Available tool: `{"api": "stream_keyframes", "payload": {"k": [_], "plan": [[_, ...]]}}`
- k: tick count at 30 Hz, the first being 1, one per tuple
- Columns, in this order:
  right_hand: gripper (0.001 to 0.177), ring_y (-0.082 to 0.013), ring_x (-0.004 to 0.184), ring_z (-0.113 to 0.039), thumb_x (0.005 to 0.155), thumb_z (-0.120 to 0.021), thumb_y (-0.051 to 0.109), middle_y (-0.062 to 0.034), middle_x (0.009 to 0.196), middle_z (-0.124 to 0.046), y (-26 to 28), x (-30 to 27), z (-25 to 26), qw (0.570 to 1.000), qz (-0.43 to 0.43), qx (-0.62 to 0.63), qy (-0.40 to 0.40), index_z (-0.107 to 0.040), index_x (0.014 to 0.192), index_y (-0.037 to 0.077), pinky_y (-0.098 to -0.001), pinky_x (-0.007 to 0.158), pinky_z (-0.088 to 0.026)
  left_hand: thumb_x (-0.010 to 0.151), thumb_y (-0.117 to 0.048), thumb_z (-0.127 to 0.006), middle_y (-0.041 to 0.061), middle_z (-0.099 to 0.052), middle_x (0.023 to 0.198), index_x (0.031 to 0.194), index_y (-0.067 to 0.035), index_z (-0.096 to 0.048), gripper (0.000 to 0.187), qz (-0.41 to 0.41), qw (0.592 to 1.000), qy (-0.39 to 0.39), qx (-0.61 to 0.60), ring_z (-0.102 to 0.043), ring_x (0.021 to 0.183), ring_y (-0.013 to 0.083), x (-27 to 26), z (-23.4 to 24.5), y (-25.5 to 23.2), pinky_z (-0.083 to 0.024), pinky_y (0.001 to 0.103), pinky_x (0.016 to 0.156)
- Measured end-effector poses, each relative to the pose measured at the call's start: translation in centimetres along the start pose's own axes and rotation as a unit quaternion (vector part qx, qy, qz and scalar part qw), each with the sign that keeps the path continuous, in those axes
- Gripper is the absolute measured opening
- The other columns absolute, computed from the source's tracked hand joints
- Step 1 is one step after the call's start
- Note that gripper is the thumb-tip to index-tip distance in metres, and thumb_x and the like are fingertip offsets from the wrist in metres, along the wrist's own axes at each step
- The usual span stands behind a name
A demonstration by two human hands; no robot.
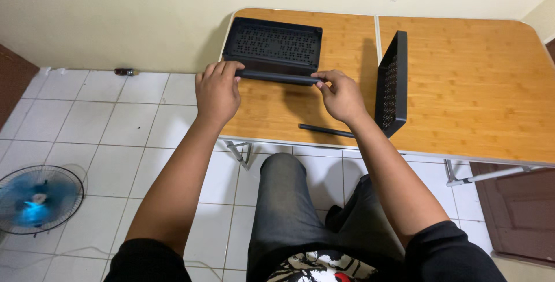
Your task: The person inserts black plastic rods into slots on a perforated tray to form a frame, then places a second tray on top. The person repeats this process with additional trays, stacking them on a wooden table.
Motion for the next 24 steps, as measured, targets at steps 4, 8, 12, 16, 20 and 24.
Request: {"api": "stream_keyframes", "payload": {"k": [4,8,12,16,20,24], "plan": [[0.025,-0.0264,0.077,-0.071,0.094,-0.07,0.016,-0.0123,0.111,-0.072,-0.4,1.2,-1.9,0.999,-0.027,-0.016,0.019,-0.074,0.118,0.014,-0.0393,0.074,-0.055,0.092,-0.007,-0.07,0.002,-0.069,0.109,0.113,-0.016,-0.067,0.022,0.026,0.999,0.033,-0.007,-0.061,0.112,0.0263,0.4,-1.3,2.2,-0.042,0.046,0.089],[0.025,-0.0268,0.078,-0.071,0.093,-0.07,0.015,-0.0115,0.108,-0.074,-1.3,2.0,-3.5,0.998,-0.04,-0.028,0.026,-0.075,0.118,0.015,-0.0403,0.075,-0.055,0.092,-0.007,-0.069,0.002,-0.069,0.111,0.113,-0.016,-0.068,0.023,0.036,0.998,0.04,-0.019,-0.061,0.115,0.0256,0.7,-2.7,3.5,-0.042,0.045,0.091],[0.024,-0.028,0.086,-0.07,0.093,-0.069,0.014,-0.0099,0.108,-0.073,-2.9,2.9,-4.8,0.997,-0.056,-0.046,0.023,-0.075,0.116,0.016,-0.0419,0.079,-0.055,0.093,-0.008,-0.07,0.0,-0.068,0.116,0.113,-0.018,-0.071,0.023,0.041,0.998,0.029,-0.03,-0.057,0.119,0.0253,1.0,-4.3,4.1,-0.04,0.046,0.094],[0.019,-0.0347,0.101,-0.062,0.094,-0.071,0.014,-0.0096,0.105,-0.073,-3.9,4.3,-5.5,0.995,-0.015,-0.099,-0.018,-0.078,0.111,0.016,-0.046,0.086,-0.051,0.093,-0.01,-0.072,-0.004,-0.068,0.117,0.11,-0.022,-0.075,0.021,0.093,0.994,0.014,-0.049,-0.055,0.12,0.0268,1.7,-6.3,5.5,-0.039,0.046,0.097],[0.018,-0.0359,0.107,-0.06,0.094,-0.071,0.012,-0.0098,0.109,-0.072,-4.8,6.9,-6.3,0.993,0.02,-0.1,-0.058,-0.078,0.11,0.014,-0.0465,0.091,-0.049,0.095,-0.009,-0.071,-0.003,-0.067,0.12,0.112,-0.022,-0.075,0.022,0.134,0.989,0.006,-0.07,-0.055,0.121,0.027,3.0,-8.9,7.2,-0.04,0.047,0.097],[0.019,-0.0355,0.108,-0.06,0.095,-0.07,0.012,-0.0105,0.109,-0.071,-6.0,9.2,-7.6,0.994,0.012,-0.093,-0.063,-0.077,0.112,0.013,-0.0454,0.092,-0.05,0.095,-0.008,-0.07,-0.002,-0.066,0.122,0.112,-0.02,-0.074,0.021,0.159,0.984,0.014,-0.076,-0.056,0.121,0.0269,4.2,-11.4,8.8,-0.041,0.048,0.097]]}}
Point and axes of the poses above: each hand's wrist, its own x-axis towards the middle knuckle, its own z-axis out of the back of the hand, y = z × x, the point moved 7 cm from there along x, towards the middle knuckle
